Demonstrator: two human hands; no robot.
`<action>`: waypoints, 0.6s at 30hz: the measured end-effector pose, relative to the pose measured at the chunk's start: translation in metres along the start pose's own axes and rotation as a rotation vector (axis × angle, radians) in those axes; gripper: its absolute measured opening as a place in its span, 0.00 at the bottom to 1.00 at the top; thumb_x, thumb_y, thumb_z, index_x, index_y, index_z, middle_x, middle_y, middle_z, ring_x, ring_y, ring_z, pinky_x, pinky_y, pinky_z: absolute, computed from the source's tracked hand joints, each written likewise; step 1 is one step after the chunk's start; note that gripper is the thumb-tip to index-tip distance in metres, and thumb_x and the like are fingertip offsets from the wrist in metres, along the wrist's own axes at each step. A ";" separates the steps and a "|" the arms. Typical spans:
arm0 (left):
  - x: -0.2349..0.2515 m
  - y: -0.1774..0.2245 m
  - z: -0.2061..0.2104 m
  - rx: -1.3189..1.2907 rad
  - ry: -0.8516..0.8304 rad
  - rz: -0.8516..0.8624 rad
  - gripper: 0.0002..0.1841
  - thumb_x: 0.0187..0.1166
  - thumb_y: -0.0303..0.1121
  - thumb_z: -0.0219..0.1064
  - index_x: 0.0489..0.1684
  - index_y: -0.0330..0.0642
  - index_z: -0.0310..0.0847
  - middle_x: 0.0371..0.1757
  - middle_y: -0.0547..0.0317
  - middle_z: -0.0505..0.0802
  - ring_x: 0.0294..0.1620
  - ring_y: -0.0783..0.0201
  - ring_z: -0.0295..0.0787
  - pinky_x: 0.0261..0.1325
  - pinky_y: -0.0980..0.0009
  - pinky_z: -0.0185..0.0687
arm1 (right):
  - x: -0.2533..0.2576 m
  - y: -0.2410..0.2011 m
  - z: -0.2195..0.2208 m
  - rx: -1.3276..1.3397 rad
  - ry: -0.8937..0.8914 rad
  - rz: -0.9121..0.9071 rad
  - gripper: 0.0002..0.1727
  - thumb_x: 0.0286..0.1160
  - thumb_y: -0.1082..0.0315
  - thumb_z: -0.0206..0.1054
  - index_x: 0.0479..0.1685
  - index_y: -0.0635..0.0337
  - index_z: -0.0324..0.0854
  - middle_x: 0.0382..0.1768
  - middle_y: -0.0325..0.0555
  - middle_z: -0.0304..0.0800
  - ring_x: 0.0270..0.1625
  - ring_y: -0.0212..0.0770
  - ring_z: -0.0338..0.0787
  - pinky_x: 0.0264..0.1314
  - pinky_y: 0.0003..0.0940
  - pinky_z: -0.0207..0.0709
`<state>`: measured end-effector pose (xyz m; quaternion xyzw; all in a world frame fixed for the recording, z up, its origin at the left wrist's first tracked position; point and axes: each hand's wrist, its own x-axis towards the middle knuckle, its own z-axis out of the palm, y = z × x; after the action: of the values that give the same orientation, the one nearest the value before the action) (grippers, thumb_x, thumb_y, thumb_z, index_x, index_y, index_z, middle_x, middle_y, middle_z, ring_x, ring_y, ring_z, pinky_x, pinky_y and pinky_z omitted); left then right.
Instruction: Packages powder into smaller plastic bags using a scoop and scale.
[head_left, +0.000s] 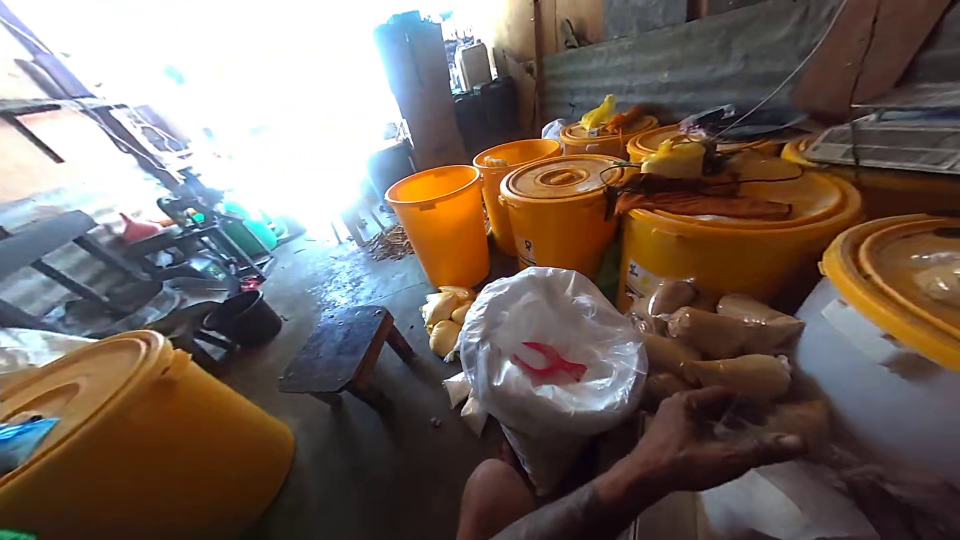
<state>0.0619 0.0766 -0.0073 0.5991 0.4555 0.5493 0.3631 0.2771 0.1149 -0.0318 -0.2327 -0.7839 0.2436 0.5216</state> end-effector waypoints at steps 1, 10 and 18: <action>0.000 -0.005 -0.003 0.020 -0.059 -0.071 0.28 0.72 0.36 0.79 0.69 0.30 0.79 0.58 0.42 0.92 0.57 0.57 0.92 0.65 0.56 0.87 | 0.003 -0.006 0.003 0.014 0.002 0.001 0.11 0.81 0.78 0.65 0.41 0.86 0.82 0.43 0.68 0.91 0.51 0.41 0.92 0.64 0.31 0.84; -0.023 -0.054 0.017 0.234 -0.332 -0.185 0.21 0.89 0.40 0.60 0.61 0.27 0.83 0.52 0.38 0.93 0.56 0.51 0.91 0.65 0.48 0.83 | -0.013 0.008 0.003 0.035 -0.013 0.118 0.19 0.84 0.63 0.67 0.46 0.78 0.84 0.47 0.56 0.90 0.53 0.30 0.89 0.62 0.27 0.83; -0.035 -0.058 0.029 0.143 -0.308 -0.044 0.23 0.86 0.42 0.63 0.64 0.27 0.83 0.62 0.39 0.90 0.67 0.53 0.86 0.75 0.52 0.77 | -0.015 0.002 0.010 -0.097 -0.106 0.254 0.26 0.78 0.56 0.72 0.51 0.80 0.86 0.50 0.67 0.93 0.58 0.46 0.92 0.70 0.38 0.80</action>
<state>0.0827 0.0643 -0.0763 0.6903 0.4452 0.4093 0.3970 0.2727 0.1061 -0.0469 -0.3417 -0.7856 0.2812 0.4324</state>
